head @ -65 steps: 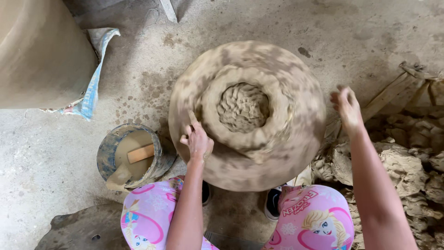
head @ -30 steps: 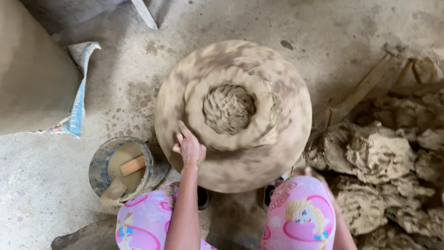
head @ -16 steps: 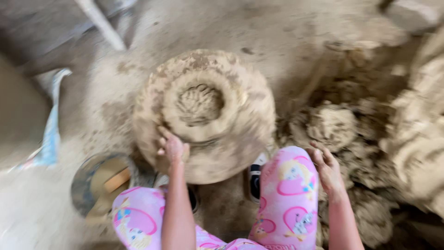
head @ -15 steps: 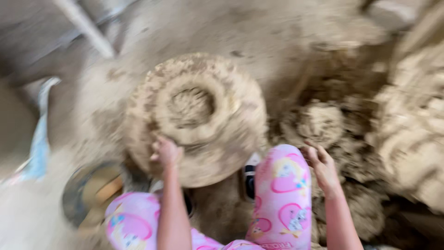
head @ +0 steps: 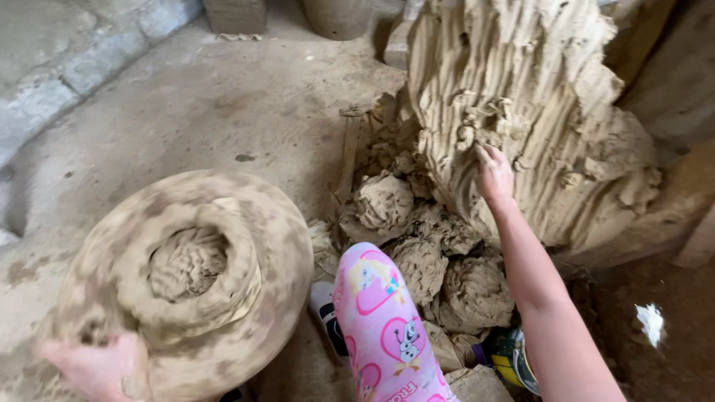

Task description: The person places a lump of clay on a pottery wheel and centers it by hand. They then pull up the walls of the clay to form a cylinder, hollow out the center, and use a sponge to refine the shape.

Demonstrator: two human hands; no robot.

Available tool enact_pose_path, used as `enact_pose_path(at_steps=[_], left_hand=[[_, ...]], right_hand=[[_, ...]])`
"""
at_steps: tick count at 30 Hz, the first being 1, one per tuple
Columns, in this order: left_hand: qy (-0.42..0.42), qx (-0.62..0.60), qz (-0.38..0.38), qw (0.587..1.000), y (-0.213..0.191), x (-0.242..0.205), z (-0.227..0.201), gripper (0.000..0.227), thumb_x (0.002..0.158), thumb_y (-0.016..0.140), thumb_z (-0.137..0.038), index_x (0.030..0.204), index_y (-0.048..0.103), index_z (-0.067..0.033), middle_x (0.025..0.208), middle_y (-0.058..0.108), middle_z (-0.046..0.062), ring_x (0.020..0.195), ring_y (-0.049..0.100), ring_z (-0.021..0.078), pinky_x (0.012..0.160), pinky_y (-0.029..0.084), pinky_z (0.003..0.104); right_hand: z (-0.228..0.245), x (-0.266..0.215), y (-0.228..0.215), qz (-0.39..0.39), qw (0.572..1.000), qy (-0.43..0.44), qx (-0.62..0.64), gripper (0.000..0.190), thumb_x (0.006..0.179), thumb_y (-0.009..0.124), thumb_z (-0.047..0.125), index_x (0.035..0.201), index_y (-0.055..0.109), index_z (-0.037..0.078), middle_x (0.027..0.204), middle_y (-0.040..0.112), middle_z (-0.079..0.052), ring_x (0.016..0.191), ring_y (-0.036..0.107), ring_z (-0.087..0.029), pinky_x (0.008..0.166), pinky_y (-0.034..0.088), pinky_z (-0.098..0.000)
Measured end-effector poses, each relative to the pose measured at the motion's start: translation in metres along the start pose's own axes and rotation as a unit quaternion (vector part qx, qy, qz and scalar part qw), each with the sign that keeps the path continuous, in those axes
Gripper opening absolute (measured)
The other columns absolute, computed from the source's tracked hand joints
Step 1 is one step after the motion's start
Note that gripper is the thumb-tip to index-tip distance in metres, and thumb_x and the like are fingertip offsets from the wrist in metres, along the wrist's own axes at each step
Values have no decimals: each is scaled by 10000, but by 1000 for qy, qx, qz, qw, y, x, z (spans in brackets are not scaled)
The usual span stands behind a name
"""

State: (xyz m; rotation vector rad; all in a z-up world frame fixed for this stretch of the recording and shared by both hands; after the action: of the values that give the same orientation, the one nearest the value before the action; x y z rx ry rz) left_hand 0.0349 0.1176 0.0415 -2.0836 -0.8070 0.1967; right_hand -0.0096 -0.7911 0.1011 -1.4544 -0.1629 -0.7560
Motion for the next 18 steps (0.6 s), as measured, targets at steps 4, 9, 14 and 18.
enact_pose_path(at_steps=[4, 9, 14, 18], left_hand=[[211, -175, -5, 962, -47, -24, -139, 490, 892, 803, -213, 1266, 574, 6, 1196, 679, 250, 1056, 649, 414, 934, 511, 505], [265, -223, 37, 937, -60, -23, -237, 403, 912, 714, -48, 1306, 688, -128, 1331, 697, 88, 1148, 654, 253, 922, 543, 353], [206, -278, 20, 938, -60, -14, -231, 416, 875, 783, -111, 1283, 702, -118, 1160, 749, 139, 996, 728, 257, 865, 566, 349], [166, -215, -47, 961, -79, 0, -213, 473, 812, 875, -179, 1255, 725, -110, 984, 725, 212, 872, 680, 294, 771, 531, 398]], right_hand=[[-10, -1, 6, -35, 999, -41, 6, 674, 693, 818, 4, 1347, 673, 79, 1357, 642, -195, 1262, 571, -405, 1082, 476, -455], [5, 7, -14, 23, 999, -25, -8, 414, 762, 828, 102, 1145, 670, 83, 1144, 678, -162, 1166, 607, -377, 999, 521, -471], [65, 37, -21, 311, 948, -12, -71, 495, 860, 710, 261, 1347, 689, 173, 1137, 738, -154, 1090, 713, -345, 964, 557, -457], [249, 41, -60, 285, 938, -186, 63, 704, 775, 601, -51, 1451, 560, 142, 1329, 657, -114, 1263, 613, -282, 1111, 493, -432]])
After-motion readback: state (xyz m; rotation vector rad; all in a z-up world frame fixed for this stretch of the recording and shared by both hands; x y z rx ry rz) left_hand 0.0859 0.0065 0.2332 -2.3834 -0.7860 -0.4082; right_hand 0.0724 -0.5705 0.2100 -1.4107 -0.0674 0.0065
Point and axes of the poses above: each hand's wrist, its own x-axis towards the middle knuckle, its own y-axis out of the palm, z = x × y, the point moved 6 cm from there along x, towards the middle knuckle
